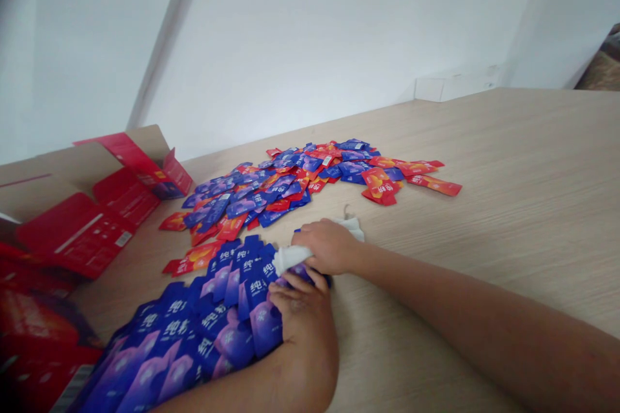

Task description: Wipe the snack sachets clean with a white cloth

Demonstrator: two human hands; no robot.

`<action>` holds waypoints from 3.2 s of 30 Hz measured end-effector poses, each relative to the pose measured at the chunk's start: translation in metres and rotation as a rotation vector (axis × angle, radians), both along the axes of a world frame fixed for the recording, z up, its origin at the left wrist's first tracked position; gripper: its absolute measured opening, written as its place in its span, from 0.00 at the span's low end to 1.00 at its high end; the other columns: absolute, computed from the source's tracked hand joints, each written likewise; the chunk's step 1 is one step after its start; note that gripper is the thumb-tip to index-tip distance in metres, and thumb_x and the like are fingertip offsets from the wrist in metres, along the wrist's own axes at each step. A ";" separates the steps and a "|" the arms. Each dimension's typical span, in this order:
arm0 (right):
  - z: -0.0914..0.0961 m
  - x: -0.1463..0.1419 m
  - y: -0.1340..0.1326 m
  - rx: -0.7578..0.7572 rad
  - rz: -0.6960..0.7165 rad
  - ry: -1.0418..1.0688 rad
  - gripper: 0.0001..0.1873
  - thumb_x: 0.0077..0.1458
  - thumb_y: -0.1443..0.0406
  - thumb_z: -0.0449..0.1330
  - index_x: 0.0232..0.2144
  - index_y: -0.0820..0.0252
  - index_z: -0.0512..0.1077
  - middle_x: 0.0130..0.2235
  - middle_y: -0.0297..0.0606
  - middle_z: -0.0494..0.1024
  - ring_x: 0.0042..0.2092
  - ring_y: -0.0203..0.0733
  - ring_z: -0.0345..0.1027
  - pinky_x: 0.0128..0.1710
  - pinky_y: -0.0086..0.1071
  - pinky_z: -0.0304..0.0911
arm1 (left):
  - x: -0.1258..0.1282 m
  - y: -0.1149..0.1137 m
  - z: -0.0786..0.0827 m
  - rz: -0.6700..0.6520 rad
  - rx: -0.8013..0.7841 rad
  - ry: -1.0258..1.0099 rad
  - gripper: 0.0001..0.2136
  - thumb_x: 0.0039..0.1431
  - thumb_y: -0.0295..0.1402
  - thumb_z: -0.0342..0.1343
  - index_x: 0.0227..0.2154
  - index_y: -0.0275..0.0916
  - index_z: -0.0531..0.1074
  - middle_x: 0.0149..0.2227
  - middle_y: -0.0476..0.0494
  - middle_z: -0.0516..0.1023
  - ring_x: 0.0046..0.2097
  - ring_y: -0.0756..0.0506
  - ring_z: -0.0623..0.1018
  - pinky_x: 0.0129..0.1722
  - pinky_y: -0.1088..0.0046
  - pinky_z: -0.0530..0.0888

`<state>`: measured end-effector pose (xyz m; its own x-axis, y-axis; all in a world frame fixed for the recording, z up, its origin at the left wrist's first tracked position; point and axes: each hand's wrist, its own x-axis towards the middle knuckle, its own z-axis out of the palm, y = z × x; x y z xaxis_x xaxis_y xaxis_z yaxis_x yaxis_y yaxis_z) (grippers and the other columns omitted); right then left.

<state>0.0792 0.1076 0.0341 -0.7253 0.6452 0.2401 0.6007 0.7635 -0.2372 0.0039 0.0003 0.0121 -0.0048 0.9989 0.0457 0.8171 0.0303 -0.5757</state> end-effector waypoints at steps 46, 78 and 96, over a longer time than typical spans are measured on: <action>-0.005 0.011 0.012 -0.001 0.020 0.038 0.14 0.50 0.64 0.57 0.41 0.59 0.69 0.39 0.39 0.74 0.41 0.43 0.66 0.41 0.33 0.55 | 0.000 -0.001 -0.010 -0.008 0.042 0.235 0.22 0.57 0.21 0.42 0.55 0.37 0.61 0.49 0.21 0.71 0.45 0.31 0.74 0.41 0.45 0.70; -0.004 0.006 0.007 0.022 0.036 0.011 0.14 0.49 0.64 0.57 0.40 0.59 0.69 0.38 0.39 0.74 0.41 0.44 0.66 0.40 0.34 0.54 | -0.002 0.002 -0.014 0.002 0.041 0.175 0.22 0.57 0.22 0.43 0.55 0.36 0.61 0.49 0.21 0.70 0.46 0.30 0.74 0.41 0.43 0.69; -0.003 0.004 0.005 -0.004 0.088 -0.008 0.15 0.48 0.62 0.58 0.41 0.58 0.69 0.38 0.38 0.74 0.40 0.44 0.67 0.41 0.35 0.55 | -0.001 -0.002 -0.006 -0.020 0.045 0.117 0.21 0.57 0.20 0.44 0.54 0.34 0.63 0.48 0.21 0.71 0.46 0.30 0.74 0.42 0.43 0.69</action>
<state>0.0830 0.1127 0.0313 -0.7810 0.5800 0.2316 0.5333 0.8124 -0.2359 0.0032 -0.0013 0.0066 0.0234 0.9957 0.0895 0.7450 0.0423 -0.6657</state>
